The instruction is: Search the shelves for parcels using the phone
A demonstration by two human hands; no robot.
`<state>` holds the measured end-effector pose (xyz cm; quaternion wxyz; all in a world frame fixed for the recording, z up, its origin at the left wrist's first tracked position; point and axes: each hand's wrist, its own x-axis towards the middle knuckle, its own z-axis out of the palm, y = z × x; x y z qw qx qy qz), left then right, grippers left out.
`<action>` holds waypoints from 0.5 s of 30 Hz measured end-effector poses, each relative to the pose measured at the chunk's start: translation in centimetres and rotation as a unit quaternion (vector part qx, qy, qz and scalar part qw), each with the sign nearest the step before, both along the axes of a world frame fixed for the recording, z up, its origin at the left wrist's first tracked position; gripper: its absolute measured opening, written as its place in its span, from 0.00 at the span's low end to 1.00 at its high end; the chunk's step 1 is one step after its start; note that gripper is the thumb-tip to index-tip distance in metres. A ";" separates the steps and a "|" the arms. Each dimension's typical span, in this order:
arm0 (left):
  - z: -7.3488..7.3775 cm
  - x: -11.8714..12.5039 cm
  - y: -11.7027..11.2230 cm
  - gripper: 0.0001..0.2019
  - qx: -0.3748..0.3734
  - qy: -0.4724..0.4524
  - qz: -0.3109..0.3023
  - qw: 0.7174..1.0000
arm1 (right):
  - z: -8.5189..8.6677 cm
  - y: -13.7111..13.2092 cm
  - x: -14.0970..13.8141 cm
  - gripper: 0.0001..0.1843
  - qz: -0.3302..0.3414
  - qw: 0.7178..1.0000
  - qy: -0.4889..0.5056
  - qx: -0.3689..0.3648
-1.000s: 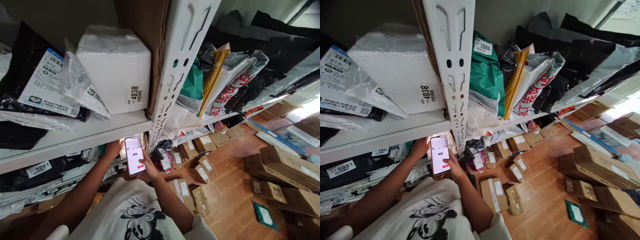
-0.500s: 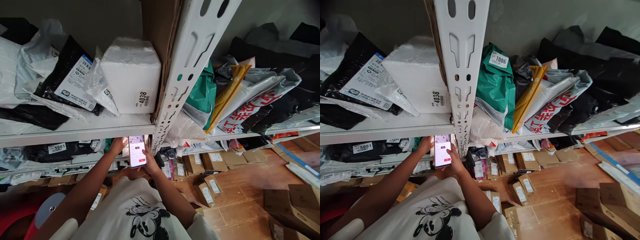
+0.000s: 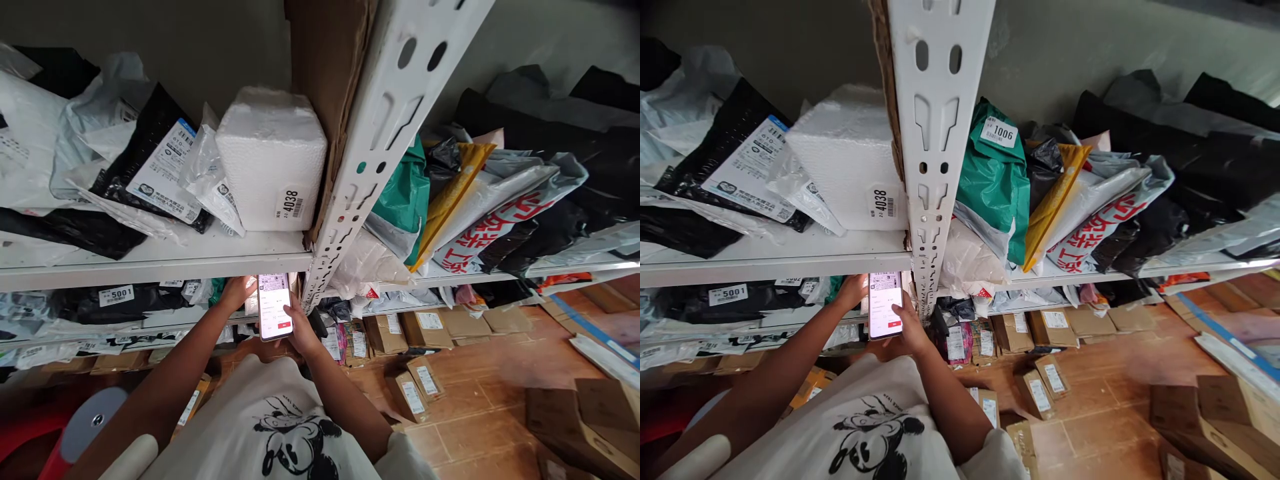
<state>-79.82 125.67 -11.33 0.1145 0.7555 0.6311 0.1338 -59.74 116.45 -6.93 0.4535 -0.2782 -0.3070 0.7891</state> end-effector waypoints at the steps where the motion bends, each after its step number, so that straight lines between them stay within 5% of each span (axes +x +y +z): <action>1: 0.0 0.0 0.0 0.13 0.002 -0.002 0.001 1.000 | 0.1 -0.1 0.1 0.37 0.003 1.000 0.002 0.003; 8: 0.0 0.0 -0.1 0.14 0.007 -0.015 -0.002 1.000 | 1.1 -1.3 0.9 0.45 0.027 0.999 0.007 0.017; 15: 0.0 0.0 -0.2 0.15 0.006 -0.020 0.002 1.000 | 0.9 -1.9 0.6 0.32 -0.024 0.998 -0.048 0.015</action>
